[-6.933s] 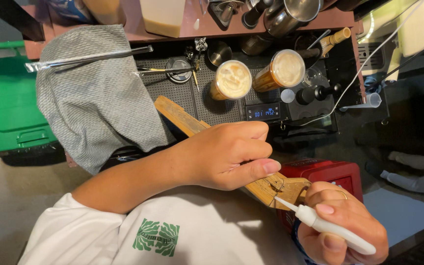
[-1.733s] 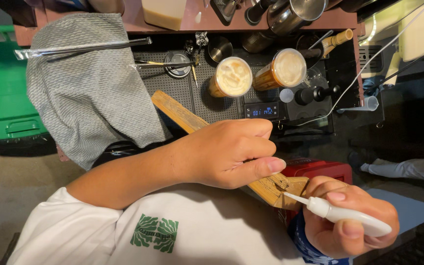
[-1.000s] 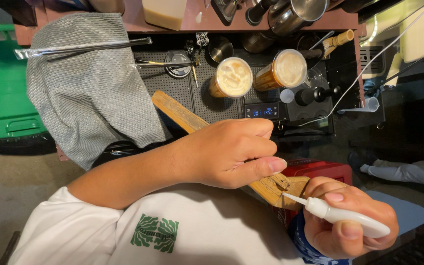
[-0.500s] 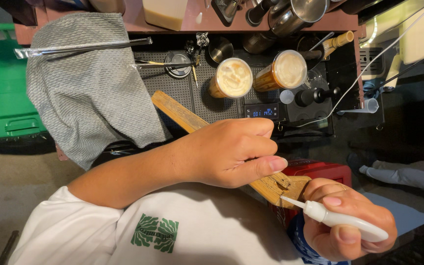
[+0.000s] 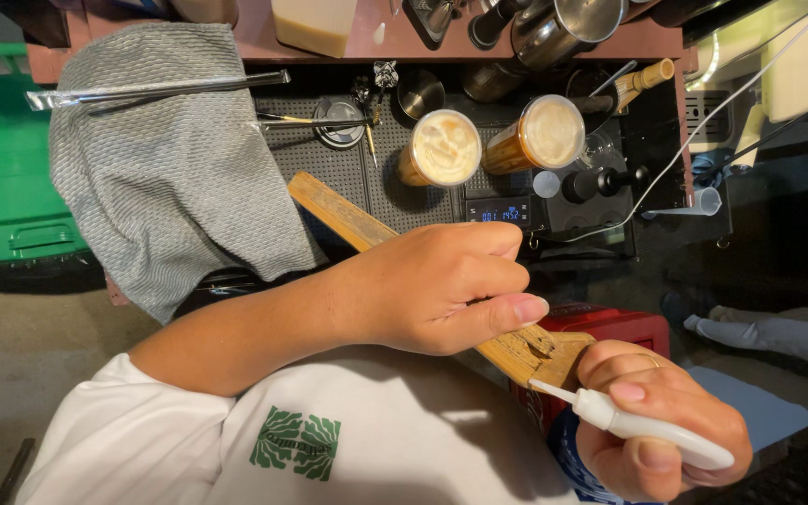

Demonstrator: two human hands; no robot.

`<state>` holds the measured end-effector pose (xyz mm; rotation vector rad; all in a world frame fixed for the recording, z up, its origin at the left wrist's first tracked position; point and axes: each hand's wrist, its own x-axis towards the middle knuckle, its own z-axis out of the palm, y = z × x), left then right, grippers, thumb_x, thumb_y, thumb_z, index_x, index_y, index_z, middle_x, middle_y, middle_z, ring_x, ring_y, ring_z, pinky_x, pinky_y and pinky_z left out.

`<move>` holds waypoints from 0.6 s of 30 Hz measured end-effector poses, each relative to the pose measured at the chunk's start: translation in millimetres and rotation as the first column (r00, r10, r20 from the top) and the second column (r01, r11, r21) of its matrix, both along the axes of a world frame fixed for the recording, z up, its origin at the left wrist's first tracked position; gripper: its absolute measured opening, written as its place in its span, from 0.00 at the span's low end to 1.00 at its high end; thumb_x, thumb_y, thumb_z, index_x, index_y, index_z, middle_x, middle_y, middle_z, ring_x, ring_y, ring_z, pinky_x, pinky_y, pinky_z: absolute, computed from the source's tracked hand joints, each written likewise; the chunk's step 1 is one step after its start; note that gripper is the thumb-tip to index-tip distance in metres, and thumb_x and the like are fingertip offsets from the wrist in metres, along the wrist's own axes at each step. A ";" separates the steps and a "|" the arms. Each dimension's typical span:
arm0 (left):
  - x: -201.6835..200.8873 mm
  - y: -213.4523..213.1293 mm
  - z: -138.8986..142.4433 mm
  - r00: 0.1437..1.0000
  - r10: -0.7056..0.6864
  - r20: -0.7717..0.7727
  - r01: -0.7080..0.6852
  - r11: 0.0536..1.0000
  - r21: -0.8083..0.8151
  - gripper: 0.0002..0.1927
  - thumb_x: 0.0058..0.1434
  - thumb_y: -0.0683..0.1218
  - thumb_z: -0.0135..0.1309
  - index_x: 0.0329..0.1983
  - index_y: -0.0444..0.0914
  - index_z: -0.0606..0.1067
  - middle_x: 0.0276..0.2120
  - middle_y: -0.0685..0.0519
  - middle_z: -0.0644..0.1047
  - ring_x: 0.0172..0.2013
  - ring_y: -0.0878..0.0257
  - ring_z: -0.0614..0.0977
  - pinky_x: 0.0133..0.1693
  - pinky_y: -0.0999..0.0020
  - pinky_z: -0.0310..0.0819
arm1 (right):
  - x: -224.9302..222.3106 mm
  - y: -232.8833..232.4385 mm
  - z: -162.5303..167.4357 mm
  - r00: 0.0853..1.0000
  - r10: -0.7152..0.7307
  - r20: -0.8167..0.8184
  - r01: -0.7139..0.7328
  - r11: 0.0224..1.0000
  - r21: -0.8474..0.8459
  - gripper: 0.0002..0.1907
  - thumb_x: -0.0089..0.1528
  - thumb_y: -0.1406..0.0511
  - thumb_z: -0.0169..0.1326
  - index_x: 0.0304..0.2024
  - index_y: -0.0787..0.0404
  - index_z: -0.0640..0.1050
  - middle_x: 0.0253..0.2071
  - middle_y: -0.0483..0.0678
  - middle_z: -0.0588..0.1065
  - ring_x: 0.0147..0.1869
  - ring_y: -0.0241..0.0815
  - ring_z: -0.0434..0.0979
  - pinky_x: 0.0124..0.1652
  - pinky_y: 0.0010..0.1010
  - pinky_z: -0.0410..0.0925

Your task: The person retrieves a wooden serving tray and applies glue to a damaged corner joint using a small white bottle. After applying the adhesive, they place two iced coffee drinks and two straws onto the tray and carry it to a table.

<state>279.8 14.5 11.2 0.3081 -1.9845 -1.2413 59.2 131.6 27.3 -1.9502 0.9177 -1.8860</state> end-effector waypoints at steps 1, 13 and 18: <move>-0.1 -0.2 0.0 1.000 0.001 0.004 -0.001 1.000 -0.002 0.20 0.72 0.54 0.49 0.27 0.38 0.72 0.29 0.50 0.66 0.29 0.55 0.72 0.31 0.60 0.65 | -0.6 0.0 -0.8 1.000 0.001 0.003 -0.001 1.000 0.000 0.16 0.68 0.62 0.47 0.41 0.74 0.66 0.22 0.58 0.70 0.18 0.40 0.70 0.19 0.35 0.67; -1.2 -3.7 -2.7 1.000 0.015 -0.009 -0.016 1.000 -0.022 0.19 0.73 0.52 0.49 0.28 0.37 0.72 0.30 0.50 0.66 0.30 0.55 0.72 0.33 0.60 0.65 | -9.6 -2.9 18.0 0.995 0.094 0.010 -0.095 0.990 0.100 0.17 0.70 0.60 0.48 0.51 0.68 0.65 0.25 0.54 0.71 0.19 0.36 0.69 0.23 0.37 0.68; 4.4 -18.1 -5.3 0.998 0.010 -0.055 -0.009 1.000 0.015 0.20 0.75 0.51 0.46 0.29 0.36 0.70 0.30 0.49 0.65 0.31 0.57 0.71 0.35 0.63 0.66 | -19.9 -3.1 20.7 0.996 0.079 0.046 -0.086 0.978 0.190 0.19 0.73 0.56 0.52 0.55 0.66 0.69 0.34 0.53 0.71 0.25 0.37 0.70 0.28 0.31 0.66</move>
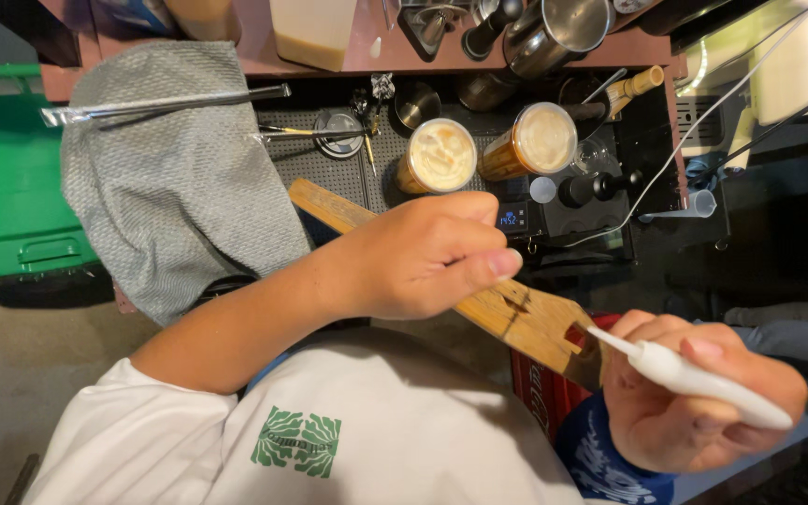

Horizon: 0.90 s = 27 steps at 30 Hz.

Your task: The person retrieves a wooden serving tray and applies glue to a damaged corner joint using a small white bottle. After applying the adhesive, they place two iced coffee drinks and two straws onto the tray and carry it to a table.

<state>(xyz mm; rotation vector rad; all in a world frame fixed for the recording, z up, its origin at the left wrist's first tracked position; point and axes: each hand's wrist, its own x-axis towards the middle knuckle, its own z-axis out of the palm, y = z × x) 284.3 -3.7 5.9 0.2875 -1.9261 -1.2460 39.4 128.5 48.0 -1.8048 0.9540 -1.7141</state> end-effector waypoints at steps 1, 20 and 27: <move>1.4 -3.1 -1.0 1.000 0.003 -0.014 -0.003 1.000 0.002 0.20 0.76 0.51 0.45 0.29 0.36 0.69 0.30 0.49 0.65 0.32 0.57 0.71 0.36 0.63 0.66 | -0.7 -1.8 -2.9 0.997 -0.003 0.074 0.000 0.999 0.035 0.20 0.72 0.56 0.53 0.55 0.66 0.69 0.32 0.51 0.71 0.25 0.35 0.69 0.28 0.30 0.64; 12.7 -44.1 -31.3 0.925 0.175 -0.338 0.019 0.865 0.501 0.14 0.72 0.47 0.36 0.50 0.35 0.70 0.34 0.60 0.64 0.35 0.70 0.63 0.38 0.74 0.58 | 9.1 -53.6 -5.6 0.948 0.142 0.285 -0.227 0.928 0.296 0.19 0.76 0.57 0.54 0.54 0.69 0.71 0.39 0.56 0.75 0.32 0.35 0.68 0.32 0.27 0.62; 30.8 -71.3 -46.7 0.838 0.298 -0.456 0.287 0.469 0.835 0.18 0.69 0.44 0.40 0.56 0.28 0.71 0.38 0.54 0.72 0.30 0.71 0.65 0.32 0.77 0.61 | 6.4 -57.5 -4.5 0.943 0.146 0.299 -0.241 0.920 0.310 0.19 0.77 0.58 0.54 0.55 0.69 0.72 0.36 0.56 0.75 0.31 0.34 0.68 0.33 0.27 0.62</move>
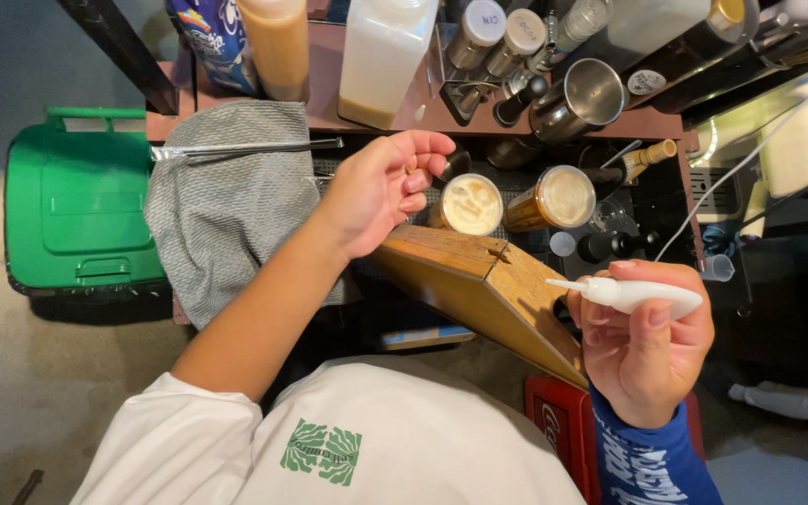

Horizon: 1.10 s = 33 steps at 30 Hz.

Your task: The person retrieves a wooden serving tray and applies glue to a damaged corner joint using a small white bottle. After applying the adhesive, they place two iced coffee drinks and two straws onto the tray and carry it to a table.

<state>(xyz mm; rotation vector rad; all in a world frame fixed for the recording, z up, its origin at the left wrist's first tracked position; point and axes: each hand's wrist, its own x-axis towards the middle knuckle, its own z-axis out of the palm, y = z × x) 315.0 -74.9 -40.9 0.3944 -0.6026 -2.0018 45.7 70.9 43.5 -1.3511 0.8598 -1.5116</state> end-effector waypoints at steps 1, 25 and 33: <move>6.8 -0.1 -0.7 0.998 -0.021 -0.056 0.026 0.996 0.085 0.20 0.68 0.44 0.40 0.58 0.27 0.70 0.39 0.53 0.74 0.30 0.71 0.67 0.31 0.77 0.62 | -0.5 -0.8 0.3 1.000 0.003 0.003 -0.003 1.000 0.004 0.19 0.77 0.58 0.54 0.55 0.69 0.72 0.36 0.56 0.75 0.31 0.34 0.68 0.33 0.27 0.63; 49.5 27.8 -33.6 0.811 0.302 0.501 -0.195 0.947 -0.255 0.12 0.68 0.48 0.59 0.41 0.32 0.78 0.21 0.56 0.74 0.16 0.74 0.67 0.19 0.79 0.56 | 0.1 -3.4 -4.6 0.999 0.027 0.019 -0.027 0.999 0.022 0.18 0.77 0.58 0.55 0.54 0.70 0.72 0.40 0.56 0.77 0.35 0.35 0.72 0.34 0.26 0.65; 55.4 32.1 -5.8 0.972 0.036 0.230 -0.029 0.999 -0.035 0.17 0.72 0.43 0.47 0.58 0.30 0.77 0.33 0.59 0.71 0.28 0.75 0.67 0.30 0.79 0.62 | -0.8 -2.1 -8.0 0.999 0.033 0.032 -0.035 0.999 0.042 0.18 0.77 0.59 0.55 0.55 0.70 0.72 0.40 0.55 0.77 0.38 0.35 0.73 0.37 0.28 0.67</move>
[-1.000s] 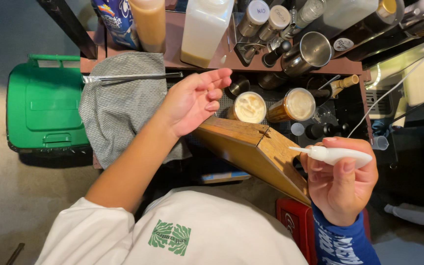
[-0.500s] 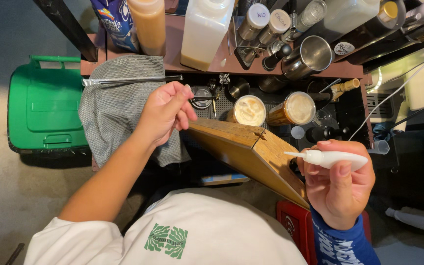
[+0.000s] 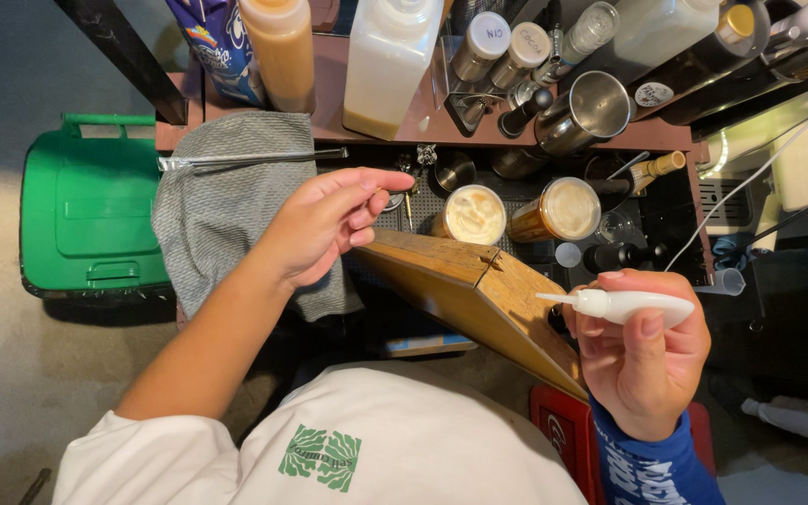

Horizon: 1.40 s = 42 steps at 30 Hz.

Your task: The person retrieves a wooden serving tray and applies glue to a damaged corner joint using a small white bottle. After applying the adhesive, they place two iced coffee drinks and two straws onto the tray and carry it to a table.

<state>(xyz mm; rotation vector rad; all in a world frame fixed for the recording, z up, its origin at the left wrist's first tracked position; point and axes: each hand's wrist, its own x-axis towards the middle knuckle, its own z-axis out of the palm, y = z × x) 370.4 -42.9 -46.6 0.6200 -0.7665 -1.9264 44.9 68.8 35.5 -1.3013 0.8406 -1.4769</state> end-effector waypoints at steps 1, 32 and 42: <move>1.6 1.3 2.6 0.999 -0.017 -0.040 0.018 1.000 0.025 0.18 0.71 0.42 0.46 0.60 0.30 0.76 0.35 0.58 0.72 0.29 0.75 0.68 0.31 0.78 0.64 | -0.2 0.3 -0.5 1.000 0.003 0.001 -0.003 1.000 0.003 0.18 0.77 0.59 0.55 0.55 0.70 0.72 0.41 0.55 0.77 0.38 0.35 0.73 0.38 0.29 0.67; -19.4 18.2 92.9 0.907 0.283 0.311 0.095 0.584 -0.807 0.07 0.62 0.37 0.64 0.42 0.35 0.80 0.42 0.52 0.83 0.44 0.65 0.85 0.50 0.72 0.79 | 7.1 -4.2 0.7 1.000 -0.005 -0.011 0.005 1.000 0.014 0.20 0.76 0.57 0.54 0.54 0.70 0.72 0.38 0.54 0.76 0.35 0.33 0.71 0.35 0.26 0.66; -17.8 17.0 99.9 0.875 0.347 0.337 0.140 0.484 -0.864 0.08 0.62 0.38 0.62 0.45 0.38 0.81 0.42 0.52 0.84 0.45 0.63 0.87 0.49 0.71 0.80 | 7.0 -3.0 -0.4 1.000 0.006 -0.005 -0.005 1.000 0.018 0.20 0.76 0.57 0.54 0.54 0.70 0.72 0.36 0.54 0.76 0.34 0.34 0.71 0.33 0.25 0.64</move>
